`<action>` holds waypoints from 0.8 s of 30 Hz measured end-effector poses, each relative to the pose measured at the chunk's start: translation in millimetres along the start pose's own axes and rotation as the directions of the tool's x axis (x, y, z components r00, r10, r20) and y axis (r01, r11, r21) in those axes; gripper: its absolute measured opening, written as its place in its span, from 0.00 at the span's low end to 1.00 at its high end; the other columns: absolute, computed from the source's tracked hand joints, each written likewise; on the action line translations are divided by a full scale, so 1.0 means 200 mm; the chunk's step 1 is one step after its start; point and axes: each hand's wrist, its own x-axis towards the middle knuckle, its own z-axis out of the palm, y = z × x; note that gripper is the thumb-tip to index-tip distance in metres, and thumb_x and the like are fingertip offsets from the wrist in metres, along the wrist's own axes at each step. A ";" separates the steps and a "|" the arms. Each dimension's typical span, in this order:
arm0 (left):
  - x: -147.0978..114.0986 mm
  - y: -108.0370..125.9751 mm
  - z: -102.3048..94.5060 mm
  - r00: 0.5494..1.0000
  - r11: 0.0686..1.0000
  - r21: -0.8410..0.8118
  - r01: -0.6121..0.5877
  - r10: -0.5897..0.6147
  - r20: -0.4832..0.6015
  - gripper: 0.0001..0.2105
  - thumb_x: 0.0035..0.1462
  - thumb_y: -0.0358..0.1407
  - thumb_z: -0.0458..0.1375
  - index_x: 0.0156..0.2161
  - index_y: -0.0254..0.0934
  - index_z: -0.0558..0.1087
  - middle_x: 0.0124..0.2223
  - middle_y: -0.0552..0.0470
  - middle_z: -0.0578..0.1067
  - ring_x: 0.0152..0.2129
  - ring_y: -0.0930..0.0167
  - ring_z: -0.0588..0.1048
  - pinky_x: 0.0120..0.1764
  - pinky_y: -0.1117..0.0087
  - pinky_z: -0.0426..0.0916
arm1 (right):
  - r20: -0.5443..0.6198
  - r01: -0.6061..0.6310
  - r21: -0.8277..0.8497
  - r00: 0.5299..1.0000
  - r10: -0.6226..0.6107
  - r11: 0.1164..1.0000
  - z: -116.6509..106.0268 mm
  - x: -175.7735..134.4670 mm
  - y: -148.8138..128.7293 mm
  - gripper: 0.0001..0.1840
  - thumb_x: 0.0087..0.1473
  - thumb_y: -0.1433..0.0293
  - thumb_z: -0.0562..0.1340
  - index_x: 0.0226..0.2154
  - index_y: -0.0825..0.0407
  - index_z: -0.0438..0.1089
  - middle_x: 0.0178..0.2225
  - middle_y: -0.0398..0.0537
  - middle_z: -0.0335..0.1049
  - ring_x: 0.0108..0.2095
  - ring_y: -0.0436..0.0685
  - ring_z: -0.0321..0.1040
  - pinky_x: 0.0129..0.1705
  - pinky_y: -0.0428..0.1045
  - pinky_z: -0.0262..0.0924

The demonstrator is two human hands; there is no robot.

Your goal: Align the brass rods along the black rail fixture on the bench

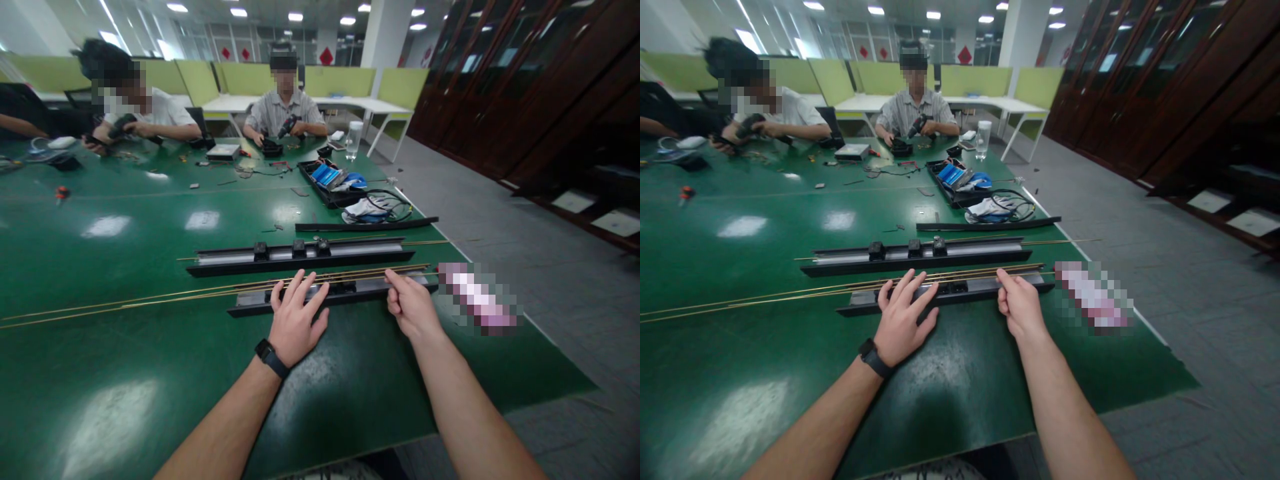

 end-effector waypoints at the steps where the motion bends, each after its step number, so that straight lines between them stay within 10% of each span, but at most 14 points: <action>1: 0.00 0.00 0.00 1.000 1.000 -0.001 0.000 0.000 -0.002 0.22 0.62 0.40 0.59 0.61 0.48 0.70 0.66 0.46 0.67 0.66 0.57 0.60 0.66 0.46 0.44 | 0.000 -0.001 -0.002 1.000 0.001 1.000 0.00 0.00 0.00 0.20 0.44 0.58 0.75 0.27 0.53 0.69 0.11 0.36 0.59 0.09 0.43 0.49 0.09 0.39 0.39; 24: 0.00 0.01 -0.01 1.000 1.000 -0.006 0.019 -0.019 0.018 0.22 0.61 0.39 0.59 0.61 0.49 0.70 0.65 0.45 0.68 0.66 0.56 0.61 0.66 0.46 0.44 | 0.004 0.001 0.003 1.000 -0.001 1.000 -0.01 -0.01 0.00 0.20 0.45 0.57 0.75 0.28 0.53 0.69 0.11 0.36 0.59 0.09 0.43 0.49 0.09 0.39 0.41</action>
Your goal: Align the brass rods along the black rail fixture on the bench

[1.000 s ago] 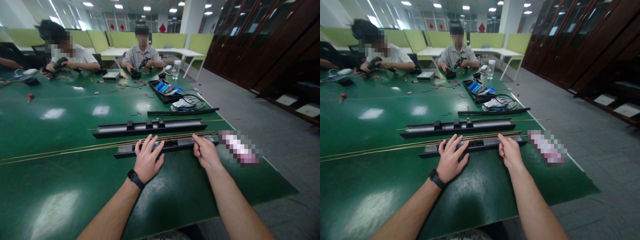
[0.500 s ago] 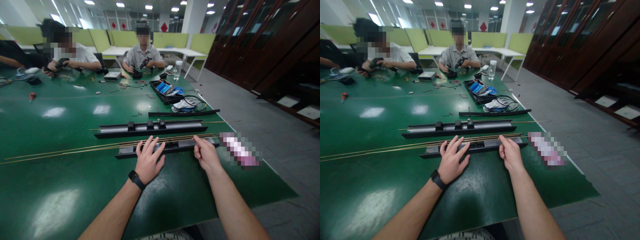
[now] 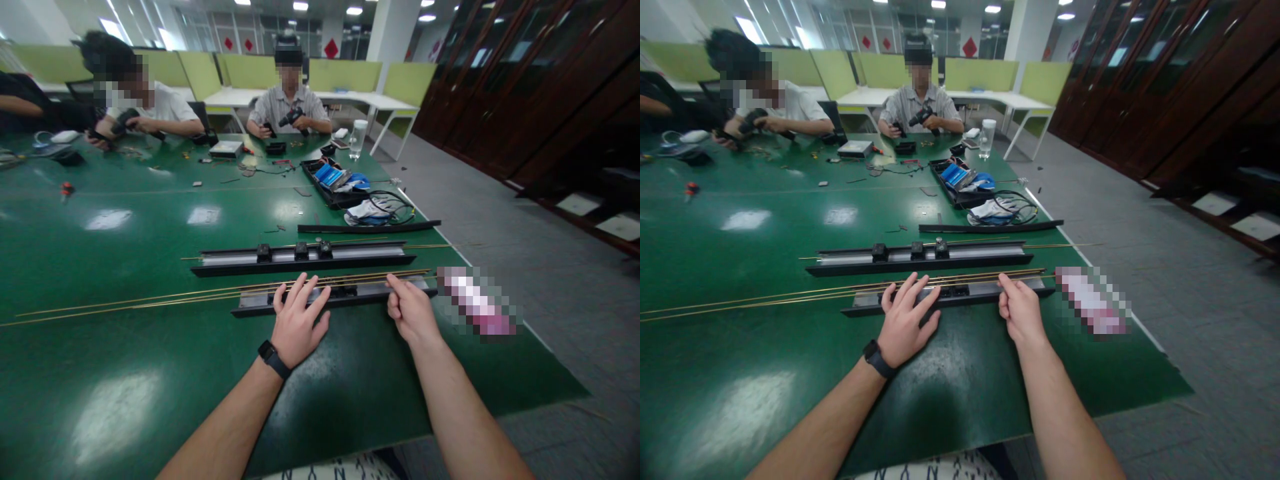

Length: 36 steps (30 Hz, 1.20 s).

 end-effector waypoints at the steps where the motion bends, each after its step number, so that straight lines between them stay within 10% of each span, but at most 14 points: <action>1: 0.00 0.00 0.00 1.000 1.000 0.002 0.002 -0.002 0.004 0.22 0.62 0.39 0.59 0.61 0.49 0.70 0.66 0.45 0.68 0.66 0.57 0.61 0.66 0.46 0.44 | -0.002 0.001 -0.004 1.000 -0.001 1.000 0.00 0.00 0.00 0.20 0.45 0.57 0.75 0.28 0.53 0.69 0.11 0.36 0.59 0.09 0.43 0.49 0.09 0.39 0.41; 36: 0.00 -0.01 0.01 1.000 1.000 0.002 -0.012 0.012 -0.008 0.22 0.61 0.38 0.60 0.61 0.49 0.70 0.66 0.44 0.68 0.66 0.56 0.61 0.65 0.45 0.45 | 0.005 -0.011 -0.007 1.000 0.011 1.000 0.01 0.00 -0.01 0.21 0.44 0.57 0.75 0.28 0.52 0.67 0.12 0.36 0.60 0.09 0.43 0.49 0.09 0.39 0.40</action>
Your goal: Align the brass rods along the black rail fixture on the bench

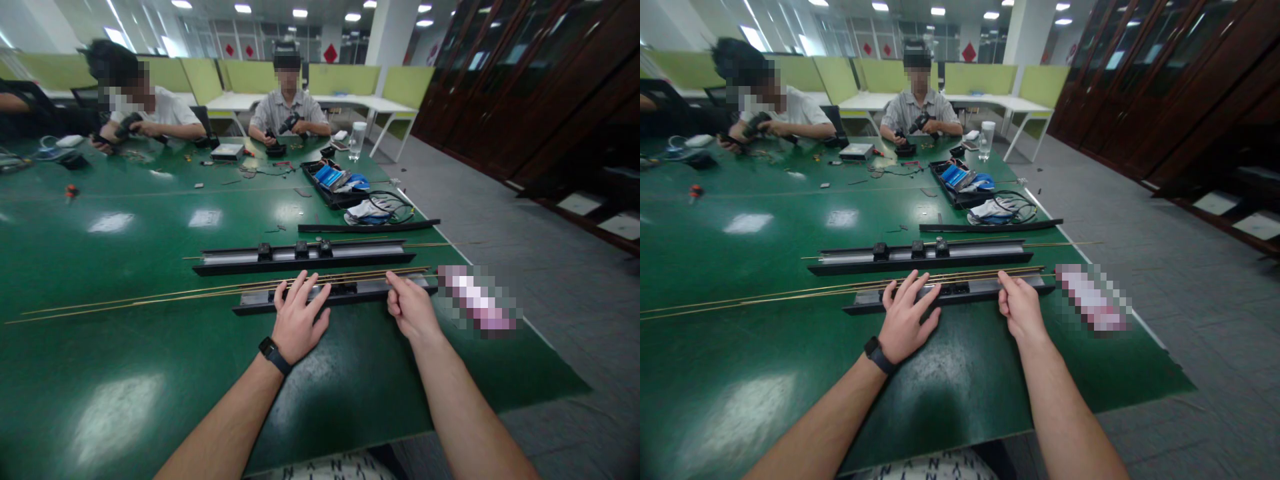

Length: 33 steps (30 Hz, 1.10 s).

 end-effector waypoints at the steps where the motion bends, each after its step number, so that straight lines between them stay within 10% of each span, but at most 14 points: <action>1: 0.00 0.00 0.00 1.000 1.000 0.001 -0.001 0.001 -0.002 0.22 0.61 0.39 0.60 0.61 0.49 0.70 0.66 0.45 0.68 0.66 0.56 0.61 0.66 0.45 0.44 | 0.004 0.003 -0.002 1.000 -0.002 1.000 0.00 0.00 0.00 0.21 0.44 0.57 0.75 0.28 0.52 0.67 0.12 0.36 0.60 0.09 0.43 0.49 0.09 0.39 0.40; 33: 0.00 -0.01 0.01 1.000 1.000 0.010 -0.013 0.013 -0.005 0.22 0.63 0.41 0.57 0.62 0.49 0.69 0.66 0.46 0.67 0.67 0.57 0.59 0.66 0.46 0.43 | 0.032 0.009 0.010 0.999 -0.010 1.000 -0.02 0.03 0.02 0.20 0.44 0.59 0.75 0.27 0.52 0.68 0.12 0.36 0.60 0.09 0.44 0.50 0.09 0.39 0.40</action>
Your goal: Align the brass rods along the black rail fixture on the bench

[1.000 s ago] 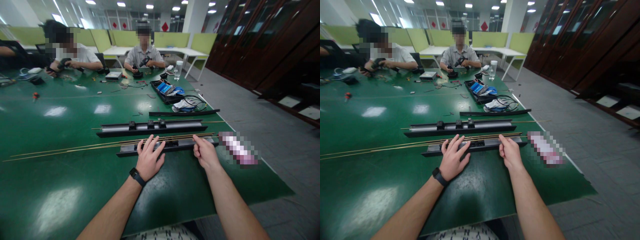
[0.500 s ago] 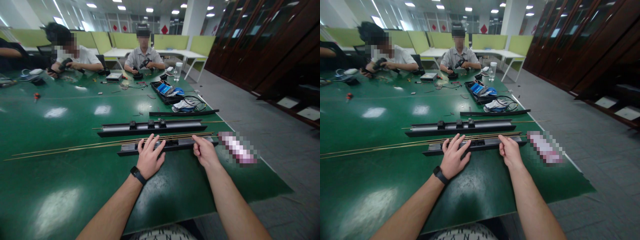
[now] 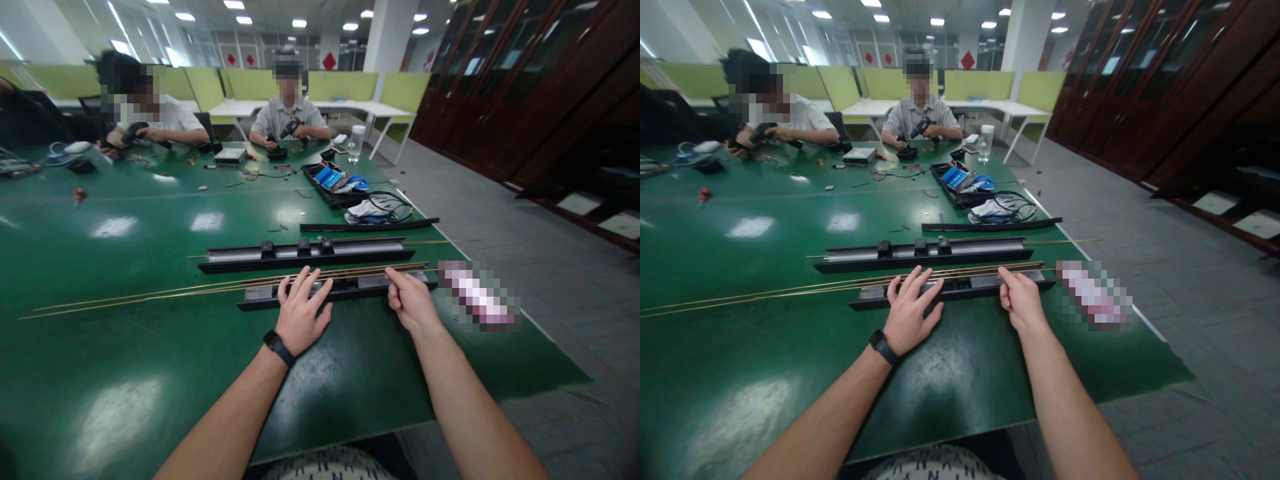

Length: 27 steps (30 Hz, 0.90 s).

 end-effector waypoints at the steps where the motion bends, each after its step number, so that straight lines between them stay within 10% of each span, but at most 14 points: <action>1: 0.00 0.00 0.00 1.000 1.000 0.000 0.000 0.000 -0.001 0.22 0.63 0.41 0.57 0.62 0.49 0.69 0.66 0.46 0.67 0.67 0.57 0.59 0.66 0.46 0.44 | -0.002 0.002 -0.001 1.000 -0.002 1.000 0.00 0.00 0.00 0.20 0.44 0.59 0.75 0.27 0.52 0.68 0.12 0.36 0.60 0.09 0.43 0.50 0.09 0.39 0.40; 27: 0.00 0.01 0.00 1.000 1.000 -0.012 -0.002 0.002 -0.003 0.22 0.63 0.40 0.58 0.61 0.48 0.69 0.66 0.46 0.67 0.67 0.57 0.59 0.65 0.46 0.44 | 0.005 0.029 -0.021 1.000 -0.029 0.999 0.00 0.00 -0.01 0.20 0.44 0.58 0.75 0.28 0.52 0.67 0.11 0.36 0.60 0.08 0.44 0.49 0.09 0.39 0.40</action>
